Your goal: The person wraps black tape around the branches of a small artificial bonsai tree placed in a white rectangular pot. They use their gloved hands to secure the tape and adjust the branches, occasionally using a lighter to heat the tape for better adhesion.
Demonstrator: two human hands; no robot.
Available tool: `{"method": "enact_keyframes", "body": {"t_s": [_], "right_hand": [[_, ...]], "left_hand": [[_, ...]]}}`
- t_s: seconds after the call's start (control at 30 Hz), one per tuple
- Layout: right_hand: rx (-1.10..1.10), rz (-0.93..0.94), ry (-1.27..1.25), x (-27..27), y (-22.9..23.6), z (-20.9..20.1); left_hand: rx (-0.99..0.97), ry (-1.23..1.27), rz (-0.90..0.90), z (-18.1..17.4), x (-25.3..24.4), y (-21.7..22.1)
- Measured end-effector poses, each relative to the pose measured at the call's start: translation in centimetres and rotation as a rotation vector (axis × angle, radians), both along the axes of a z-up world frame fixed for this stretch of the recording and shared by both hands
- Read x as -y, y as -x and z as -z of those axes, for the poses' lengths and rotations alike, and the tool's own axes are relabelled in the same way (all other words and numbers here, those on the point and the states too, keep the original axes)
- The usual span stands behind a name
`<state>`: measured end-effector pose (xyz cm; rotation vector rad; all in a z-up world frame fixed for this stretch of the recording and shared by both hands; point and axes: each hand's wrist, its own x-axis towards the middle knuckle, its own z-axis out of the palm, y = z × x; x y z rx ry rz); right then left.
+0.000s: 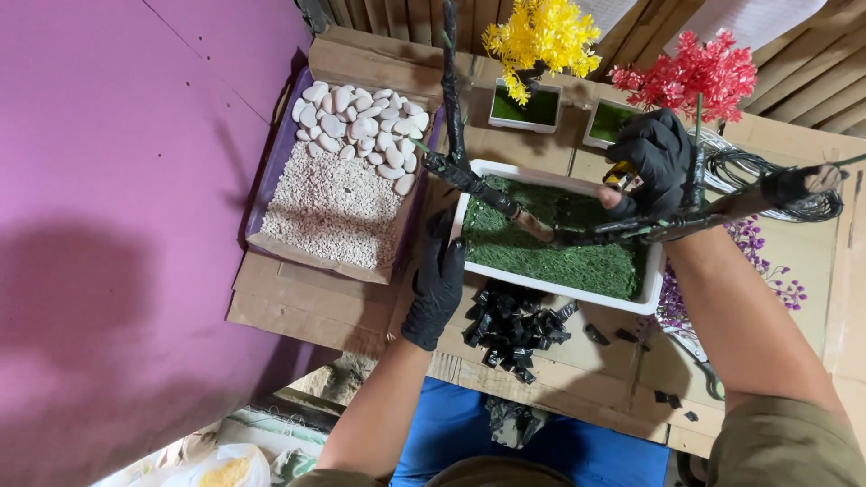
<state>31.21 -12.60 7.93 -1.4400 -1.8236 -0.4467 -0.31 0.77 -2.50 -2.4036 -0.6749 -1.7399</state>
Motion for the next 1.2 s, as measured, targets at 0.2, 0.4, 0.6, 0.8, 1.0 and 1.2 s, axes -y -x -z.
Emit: {"method": "enact_keyframes", "body": {"t_s": [0.2, 0.4, 0.6, 0.8, 1.0, 1.2], "right_hand": [[-0.015, -0.109, -0.061, 0.1, -0.3, 0.2], [-0.028, -0.213, -0.125, 0.3, -0.3, 0.1], [0.104, -0.016, -0.183, -0.3, 2.4, -1.7], [0.081, -0.035, -0.194, -0.5, 2.2, -1.1], [0.059, -0.055, -0.21, -0.7, 1.8, -0.4], [0.041, -0.075, -0.225, -0.7, 1.6, -0.1]], "left_hand": [[0.065, 0.012, 0.002, -2.3, -0.1, -0.7], [0.058, 0.001, -0.044, -2.6, 0.2, -1.1], [0.024, 0.02, -0.032, -1.7, 0.0, -0.9], [0.062, 0.056, 0.024, -2.5, -0.1, -1.3], [0.027, 0.169, 0.064, -1.7, -0.7, -0.9], [0.028, 0.267, -0.004, 0.4, 1.4, -1.0]]}}
